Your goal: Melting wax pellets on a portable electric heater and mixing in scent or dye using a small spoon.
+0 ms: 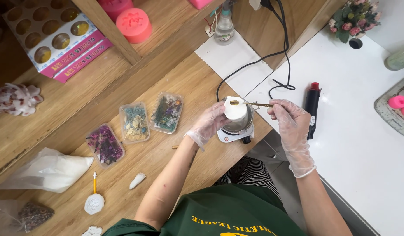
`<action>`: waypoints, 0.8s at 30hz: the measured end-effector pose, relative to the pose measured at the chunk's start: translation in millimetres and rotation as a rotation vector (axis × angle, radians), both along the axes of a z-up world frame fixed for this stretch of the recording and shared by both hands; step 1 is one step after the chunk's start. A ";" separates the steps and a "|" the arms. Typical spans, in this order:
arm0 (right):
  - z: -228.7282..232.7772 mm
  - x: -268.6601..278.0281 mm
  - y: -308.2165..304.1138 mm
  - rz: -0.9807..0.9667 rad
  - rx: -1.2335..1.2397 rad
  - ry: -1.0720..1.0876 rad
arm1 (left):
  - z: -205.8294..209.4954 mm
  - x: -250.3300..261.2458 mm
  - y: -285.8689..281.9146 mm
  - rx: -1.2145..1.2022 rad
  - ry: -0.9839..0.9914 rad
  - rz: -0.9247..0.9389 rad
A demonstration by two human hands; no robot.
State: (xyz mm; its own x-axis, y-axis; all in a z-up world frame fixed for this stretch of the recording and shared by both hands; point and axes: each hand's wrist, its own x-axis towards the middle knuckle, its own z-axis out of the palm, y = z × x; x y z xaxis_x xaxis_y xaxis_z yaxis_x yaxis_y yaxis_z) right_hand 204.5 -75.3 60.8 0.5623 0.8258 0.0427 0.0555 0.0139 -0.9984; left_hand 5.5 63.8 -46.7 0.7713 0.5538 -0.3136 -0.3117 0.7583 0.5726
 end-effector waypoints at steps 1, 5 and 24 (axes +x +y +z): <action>0.1 0.8 0.4 0.002 0.000 0.000 | 0.0 -0.6 -0.6 0.000 0.000 0.002; -1.0 4.5 7.9 0.041 -0.083 -0.086 | 7.1 -4.5 4.1 0.015 0.016 0.000; -28.6 17.7 15.1 -0.027 0.048 0.084 | 3.7 -14.3 8.8 0.310 0.118 0.007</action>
State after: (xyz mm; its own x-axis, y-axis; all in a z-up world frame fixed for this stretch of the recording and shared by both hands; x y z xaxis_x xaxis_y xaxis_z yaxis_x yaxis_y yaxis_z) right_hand 222.3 -60.2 32.2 0.5875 0.8085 0.0336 -0.0275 0.0614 -0.9977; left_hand -8.8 72.5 -43.0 0.7353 0.6424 -0.2161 -0.2342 0.5400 0.8084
